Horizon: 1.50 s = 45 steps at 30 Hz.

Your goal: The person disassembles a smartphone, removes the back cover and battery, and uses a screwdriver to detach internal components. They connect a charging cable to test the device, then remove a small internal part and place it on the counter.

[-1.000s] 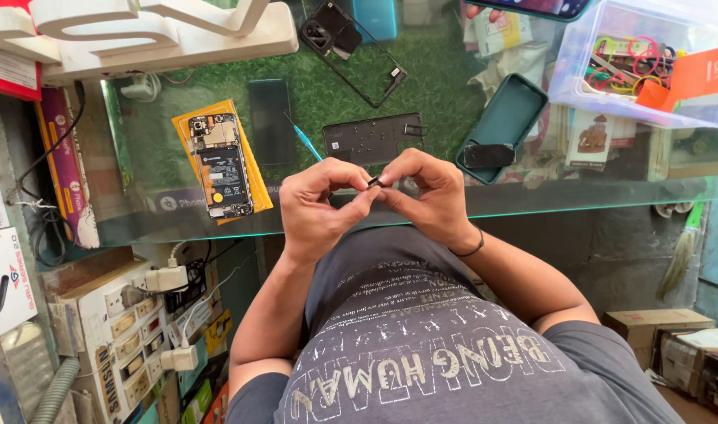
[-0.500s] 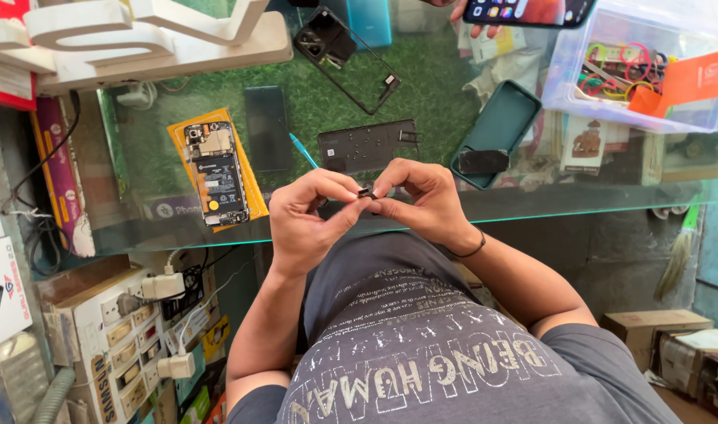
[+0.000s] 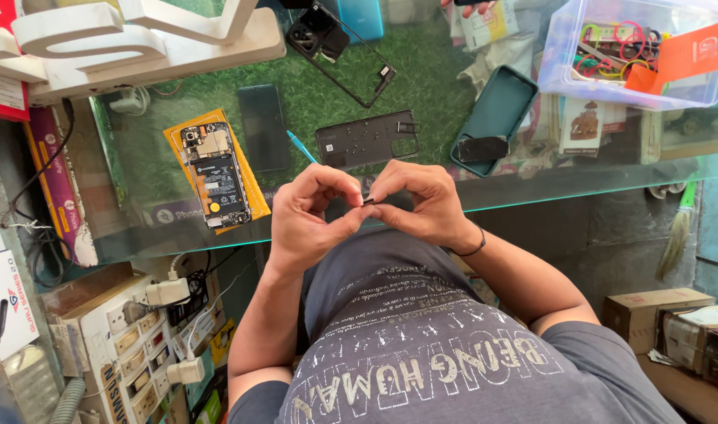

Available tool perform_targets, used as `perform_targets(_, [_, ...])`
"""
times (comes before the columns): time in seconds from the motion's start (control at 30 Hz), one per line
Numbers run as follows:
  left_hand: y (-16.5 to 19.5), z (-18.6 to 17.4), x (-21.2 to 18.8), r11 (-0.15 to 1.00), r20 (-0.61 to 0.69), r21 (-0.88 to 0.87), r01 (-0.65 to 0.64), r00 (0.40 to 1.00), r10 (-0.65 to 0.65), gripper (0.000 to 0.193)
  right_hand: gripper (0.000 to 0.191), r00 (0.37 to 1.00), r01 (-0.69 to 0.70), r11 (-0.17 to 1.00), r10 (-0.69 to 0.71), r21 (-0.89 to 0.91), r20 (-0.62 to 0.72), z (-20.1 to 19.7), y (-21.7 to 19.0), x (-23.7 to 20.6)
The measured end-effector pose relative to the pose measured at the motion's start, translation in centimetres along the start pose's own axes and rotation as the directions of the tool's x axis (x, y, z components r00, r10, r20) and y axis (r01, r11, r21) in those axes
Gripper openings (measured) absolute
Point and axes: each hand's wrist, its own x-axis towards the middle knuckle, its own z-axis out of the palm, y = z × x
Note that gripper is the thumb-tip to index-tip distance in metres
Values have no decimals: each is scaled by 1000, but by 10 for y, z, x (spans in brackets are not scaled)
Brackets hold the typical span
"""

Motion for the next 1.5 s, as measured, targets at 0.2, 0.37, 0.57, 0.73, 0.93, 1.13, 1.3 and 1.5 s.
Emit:
perform_targets(0.2, [3,-13,-7,992,60,-110,59,997,-53,30,13,998,-21,991,14,129,56,9,-3,3])
perform_targets(0.37, [4,-20,-13,979,91,-179,98,992,-83,29,10,996,-52,977,37,208,76,18,-7,3])
perform_targets(0.57, [8,-27,-15,984,91,-163,69,994,-55,31,12,996,-94,942,87,322,33,30,-7,1])
perform_targets(0.73, [14,-36,-16,989,103,-136,61,994,-47,30,12,995,-93,945,98,313,1,39,-7,0])
perform_targets(0.93, [21,-50,-13,992,160,-106,75,985,-57,27,12,992,-103,945,119,311,-35,52,-6,1])
perform_targets(1.13, [24,-60,-9,986,212,-137,94,975,-64,27,13,990,-105,944,127,312,-53,63,-7,6])
perform_targets(1.3, [24,-66,-5,973,247,-190,135,965,-86,25,11,987,-118,919,150,376,-56,68,-8,9])
perform_targets(1.5, [20,-72,0,929,267,-312,198,957,-114,24,10,975,-139,854,206,501,-80,78,-6,9])
